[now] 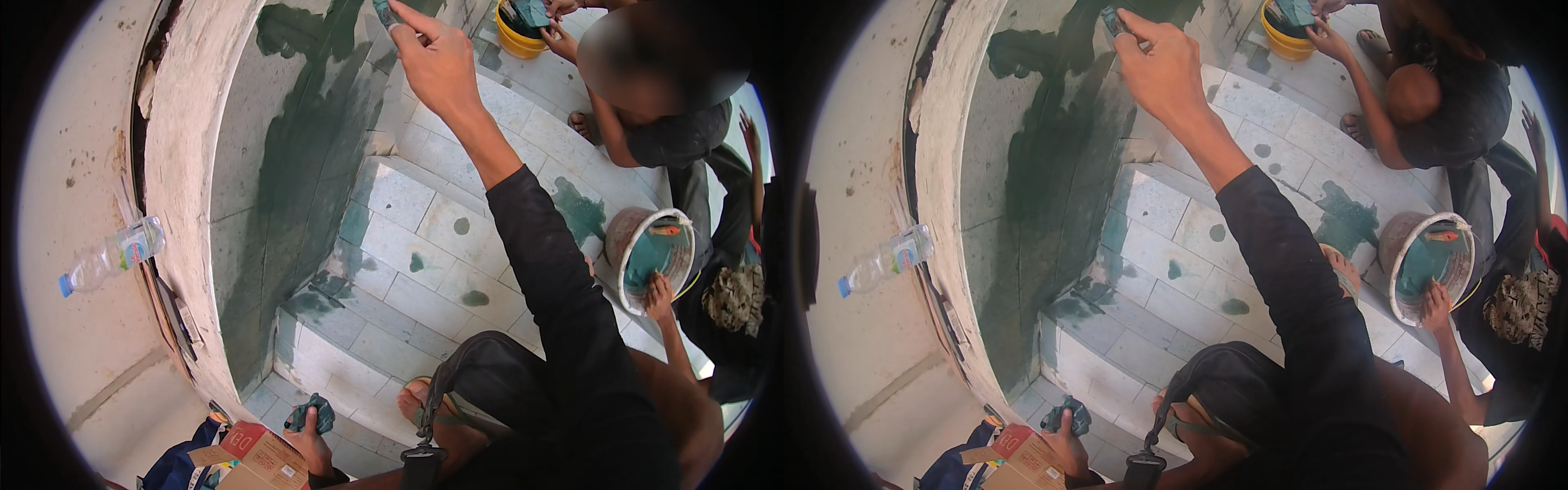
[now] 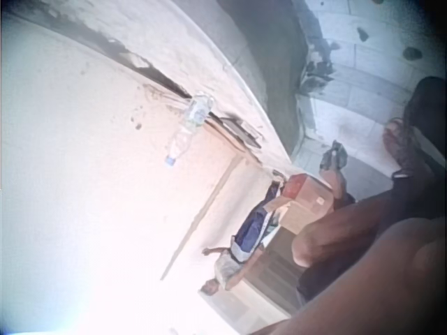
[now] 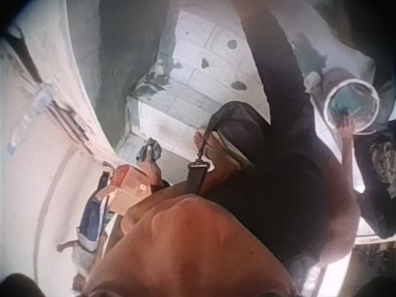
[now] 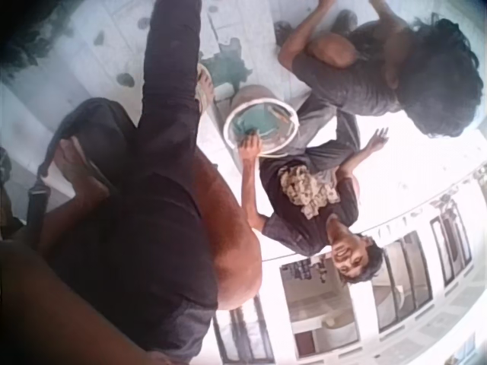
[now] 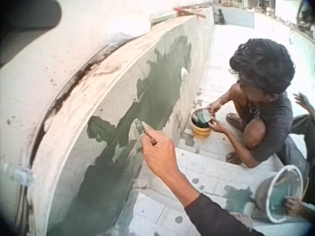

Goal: The person applies green grout to the gaps between wall tiles using a small hand-held scraper while sitting on the floor.

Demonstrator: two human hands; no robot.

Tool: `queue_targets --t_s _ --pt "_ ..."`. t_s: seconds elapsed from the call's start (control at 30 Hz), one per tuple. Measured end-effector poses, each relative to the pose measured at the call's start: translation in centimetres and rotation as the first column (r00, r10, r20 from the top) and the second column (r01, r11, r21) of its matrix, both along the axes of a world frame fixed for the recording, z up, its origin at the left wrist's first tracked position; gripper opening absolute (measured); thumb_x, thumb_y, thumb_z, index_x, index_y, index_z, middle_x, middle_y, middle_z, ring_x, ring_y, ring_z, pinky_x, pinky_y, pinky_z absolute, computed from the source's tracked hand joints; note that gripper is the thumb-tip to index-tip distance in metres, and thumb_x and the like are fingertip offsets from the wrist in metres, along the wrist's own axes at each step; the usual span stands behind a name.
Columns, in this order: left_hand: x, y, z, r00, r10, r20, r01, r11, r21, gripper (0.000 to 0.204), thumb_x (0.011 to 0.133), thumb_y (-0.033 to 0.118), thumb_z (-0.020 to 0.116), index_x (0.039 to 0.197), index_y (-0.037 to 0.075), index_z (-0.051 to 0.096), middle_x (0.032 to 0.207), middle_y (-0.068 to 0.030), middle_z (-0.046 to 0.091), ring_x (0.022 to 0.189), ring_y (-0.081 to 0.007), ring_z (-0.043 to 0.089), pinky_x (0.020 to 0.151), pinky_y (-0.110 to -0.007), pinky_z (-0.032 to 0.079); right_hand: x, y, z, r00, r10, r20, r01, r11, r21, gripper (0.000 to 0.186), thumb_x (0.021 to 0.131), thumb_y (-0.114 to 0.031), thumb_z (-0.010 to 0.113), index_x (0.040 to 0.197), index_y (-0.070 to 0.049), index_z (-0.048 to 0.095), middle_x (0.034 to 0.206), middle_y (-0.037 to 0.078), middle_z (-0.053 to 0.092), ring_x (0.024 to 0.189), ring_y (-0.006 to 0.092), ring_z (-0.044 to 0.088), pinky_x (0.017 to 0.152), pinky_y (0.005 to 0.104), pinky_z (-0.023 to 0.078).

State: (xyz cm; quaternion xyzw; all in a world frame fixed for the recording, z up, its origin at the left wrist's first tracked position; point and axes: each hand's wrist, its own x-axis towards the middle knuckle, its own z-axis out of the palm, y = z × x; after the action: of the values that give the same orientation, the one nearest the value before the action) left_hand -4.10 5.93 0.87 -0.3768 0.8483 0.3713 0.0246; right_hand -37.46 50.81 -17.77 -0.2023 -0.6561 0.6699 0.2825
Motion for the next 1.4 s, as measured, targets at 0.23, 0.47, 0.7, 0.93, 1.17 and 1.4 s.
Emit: queue_targets --t_s 0.23,0.47,0.7,0.93,1.17,1.4 --pt "0.0 0.0 0.4 1.000 -0.015 0.006 0.015 0.999 0.032 0.014 0.092 0.008 0.080 0.097 -0.003 0.072 0.092 -0.0050 0.070 0.077 -0.0127 0.065 0.075 -0.026 0.053 -6.6 4.8 2.2 0.996 -0.053 -0.065 0.063 0.983 0.171 0.036 0.099 -0.029 0.059 0.118 -0.003 0.076 0.077 0.027 0.067 0.069 0.0303 0.069 0.067 0.0410 0.051" --pt "0.0 -0.2 -0.1 1.000 -0.014 0.013 0.014 1.000 0.016 0.013 0.092 0.007 0.079 0.097 -0.003 0.072 0.091 -0.0034 0.069 0.076 -0.0116 0.063 0.072 -0.027 0.053 -3.1 0.5 3.9 0.995 0.080 0.053 -0.091 0.960 0.265 0.035 0.100 -0.027 0.057 0.119 -0.003 0.076 0.087 0.031 0.069 0.080 0.0362 0.074 0.075 0.0421 0.054" --pt "-0.1 -0.4 0.2 0.998 -0.042 0.042 0.040 0.998 0.041 0.016 0.092 0.009 0.080 0.097 -0.004 0.072 0.091 -0.0034 0.068 0.078 -0.0121 0.063 0.074 -0.027 0.053 0.8 -5.1 3.1 0.992 0.069 -0.105 -0.053 0.987 0.149 0.035 0.097 -0.021 0.063 0.120 0.002 0.076 0.088 0.018 0.066 0.079 0.0279 0.060 0.079 0.0405 0.051" --pt "0.3 -0.9 -0.1 0.999 -0.042 0.015 0.041 0.997 0.059 0.018 0.091 0.011 0.080 0.098 -0.004 0.074 0.090 -0.0053 0.071 0.077 -0.0135 0.065 0.074 -0.028 0.053 -0.4 -9.1 1.7 0.985 -0.089 -0.151 0.092 0.996 0.009 0.044 0.100 -0.015 0.069 0.141 0.002 0.063 0.110 0.020 0.057 0.084 0.0295 0.063 0.077 0.0398 0.054" --pt "0.8 -1.7 -0.2 0.998 -0.054 0.018 0.054 0.998 0.014 0.017 0.092 0.008 0.077 0.104 -0.004 0.075 0.093 -0.0081 0.075 0.076 -0.0154 0.069 0.073 -0.030 0.055 1.3 -9.6 -0.3 1.000 0.007 -0.031 -0.002 0.984 0.176 0.045 0.100 -0.015 0.069 0.143 0.000 0.063 0.116 0.020 0.057 0.082 0.0293 0.064 0.075 0.0386 0.054" --pt "1.2 -1.3 0.6 1.000 -0.023 -0.021 0.024 0.999 0.045 0.020 0.090 0.011 0.082 0.099 -0.005 0.074 0.093 -0.0065 0.072 0.080 -0.0143 0.066 0.077 -0.029 0.055 -0.9 -1.6 -1.8 0.999 -0.031 0.036 0.031 1.000 -0.002 0.040 0.100 -0.024 0.060 0.133 -0.006 0.072 0.098 0.021 0.067 0.082 0.0260 0.064 0.076 0.0404 0.053"
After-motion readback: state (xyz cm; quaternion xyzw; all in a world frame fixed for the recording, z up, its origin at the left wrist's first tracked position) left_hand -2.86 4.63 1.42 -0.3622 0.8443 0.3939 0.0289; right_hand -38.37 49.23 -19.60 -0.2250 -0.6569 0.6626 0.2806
